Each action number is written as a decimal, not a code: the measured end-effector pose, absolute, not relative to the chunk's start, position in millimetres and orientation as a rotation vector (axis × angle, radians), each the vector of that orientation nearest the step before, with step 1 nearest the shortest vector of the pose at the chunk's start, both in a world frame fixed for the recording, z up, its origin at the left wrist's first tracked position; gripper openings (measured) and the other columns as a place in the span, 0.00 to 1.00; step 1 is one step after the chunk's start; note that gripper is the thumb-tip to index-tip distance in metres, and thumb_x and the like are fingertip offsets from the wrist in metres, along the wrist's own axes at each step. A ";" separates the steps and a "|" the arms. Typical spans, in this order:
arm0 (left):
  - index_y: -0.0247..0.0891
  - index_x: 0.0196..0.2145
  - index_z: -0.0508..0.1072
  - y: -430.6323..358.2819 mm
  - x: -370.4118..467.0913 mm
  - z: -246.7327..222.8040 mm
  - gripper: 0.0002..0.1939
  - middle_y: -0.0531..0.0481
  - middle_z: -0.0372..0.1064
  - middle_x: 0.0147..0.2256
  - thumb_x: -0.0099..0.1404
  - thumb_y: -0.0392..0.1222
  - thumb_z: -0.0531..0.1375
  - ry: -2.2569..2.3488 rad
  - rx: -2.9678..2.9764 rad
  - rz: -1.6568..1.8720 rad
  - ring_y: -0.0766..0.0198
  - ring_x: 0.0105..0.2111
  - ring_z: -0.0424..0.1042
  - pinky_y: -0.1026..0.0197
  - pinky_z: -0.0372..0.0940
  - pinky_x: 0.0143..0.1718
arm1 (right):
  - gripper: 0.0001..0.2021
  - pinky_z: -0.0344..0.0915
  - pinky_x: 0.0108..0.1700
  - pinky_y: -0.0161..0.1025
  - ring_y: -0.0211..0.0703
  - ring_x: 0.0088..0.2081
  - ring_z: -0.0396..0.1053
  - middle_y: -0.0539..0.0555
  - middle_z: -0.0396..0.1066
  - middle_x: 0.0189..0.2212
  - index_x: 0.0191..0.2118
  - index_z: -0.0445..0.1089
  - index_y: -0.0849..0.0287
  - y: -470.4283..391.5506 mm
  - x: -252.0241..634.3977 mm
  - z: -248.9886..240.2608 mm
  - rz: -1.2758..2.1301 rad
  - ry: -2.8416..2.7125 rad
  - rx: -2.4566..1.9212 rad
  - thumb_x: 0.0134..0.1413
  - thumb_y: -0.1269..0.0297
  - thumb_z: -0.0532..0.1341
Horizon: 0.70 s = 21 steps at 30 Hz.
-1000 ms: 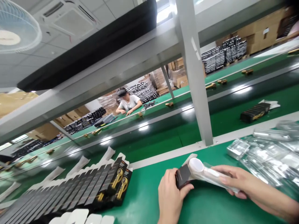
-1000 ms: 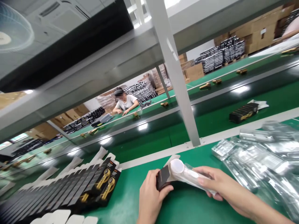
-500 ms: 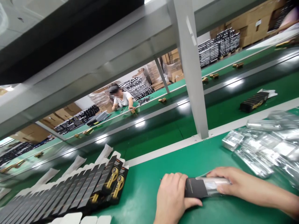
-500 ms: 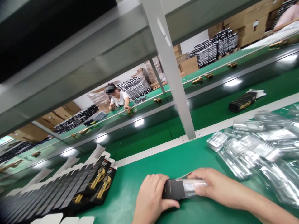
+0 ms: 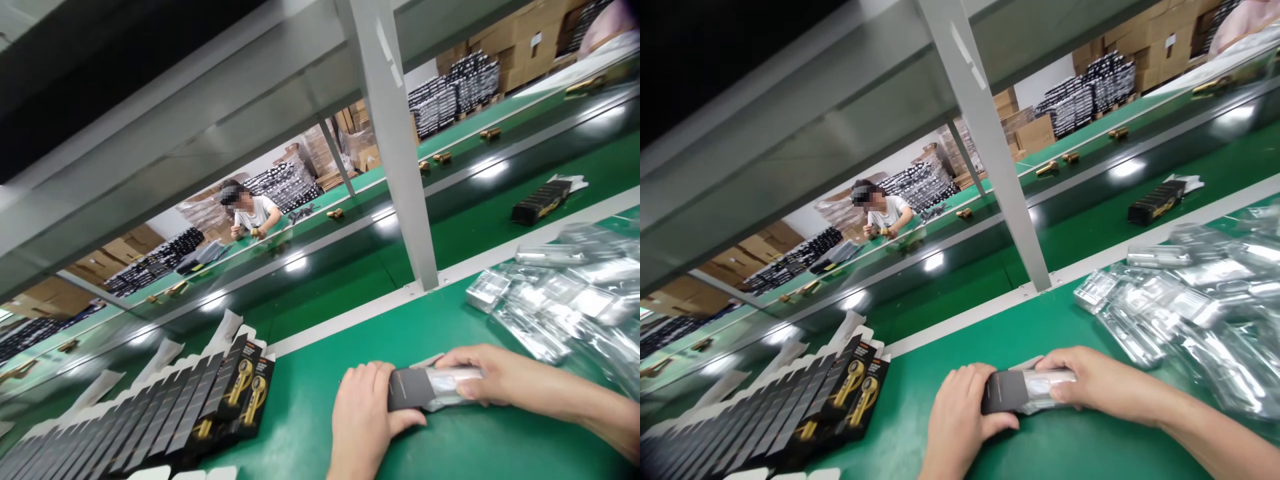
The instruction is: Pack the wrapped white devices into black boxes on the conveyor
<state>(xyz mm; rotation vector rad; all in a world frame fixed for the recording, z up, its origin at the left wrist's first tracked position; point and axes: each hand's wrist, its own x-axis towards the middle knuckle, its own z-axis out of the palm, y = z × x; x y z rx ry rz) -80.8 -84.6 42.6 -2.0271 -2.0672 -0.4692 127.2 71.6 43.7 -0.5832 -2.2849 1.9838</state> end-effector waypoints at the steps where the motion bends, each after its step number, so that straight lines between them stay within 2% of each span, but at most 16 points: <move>1: 0.41 0.41 0.69 -85.0 -80.9 43.4 0.38 0.50 0.73 0.36 0.51 0.76 0.47 -2.076 -2.038 -0.468 0.57 0.32 0.71 0.55 0.62 0.33 | 0.18 0.64 0.43 0.36 0.48 0.44 0.70 0.50 0.71 0.50 0.50 0.71 0.52 72.1 127.9 44.5 1.951 -2.299 -0.591 0.54 0.57 0.59; 3: 0.41 0.41 0.69 -86.4 -80.8 45.0 0.37 0.51 0.73 0.36 0.51 0.75 0.48 -2.068 -2.050 -0.479 0.57 0.32 0.71 0.55 0.61 0.33 | 0.18 0.59 0.54 0.41 0.52 0.51 0.66 0.50 0.70 0.51 0.51 0.71 0.50 73.1 129.4 46.0 1.880 -2.327 -0.608 0.54 0.58 0.59; 4: 0.41 0.41 0.69 -87.1 -80.4 45.5 0.36 0.51 0.73 0.35 0.51 0.75 0.48 -2.053 -2.051 -0.490 0.58 0.32 0.71 0.55 0.61 0.33 | 0.18 0.57 0.56 0.43 0.53 0.53 0.65 0.50 0.70 0.51 0.51 0.70 0.50 73.4 130.0 46.8 1.857 -2.341 -0.613 0.54 0.59 0.59; 10: 0.39 0.39 0.69 -88.1 -74.6 42.9 0.36 0.51 0.72 0.33 0.52 0.75 0.48 -1.933 -2.047 -0.534 0.59 0.29 0.70 0.55 0.60 0.32 | 0.17 0.60 0.51 0.40 0.51 0.49 0.67 0.50 0.72 0.48 0.50 0.71 0.51 70.6 128.7 49.6 1.880 -2.366 -0.508 0.53 0.61 0.59; 17: 0.38 0.39 0.70 -86.9 -72.4 40.5 0.37 0.49 0.72 0.32 0.51 0.74 0.49 -1.924 -1.970 -0.501 0.58 0.29 0.70 0.55 0.62 0.32 | 0.15 0.59 0.52 0.40 0.49 0.50 0.66 0.51 0.71 0.48 0.46 0.72 0.53 60.9 123.1 51.5 1.827 -2.330 -0.514 0.52 0.67 0.57; 21: 0.38 0.39 0.70 -86.7 -75.3 43.9 0.37 0.48 0.72 0.32 0.53 0.74 0.48 -1.873 -1.983 -0.491 0.59 0.29 0.70 0.56 0.62 0.31 | 0.18 0.59 0.52 0.39 0.48 0.50 0.66 0.50 0.71 0.47 0.47 0.71 0.52 59.2 123.3 51.5 1.831 -2.333 -0.517 0.49 0.70 0.58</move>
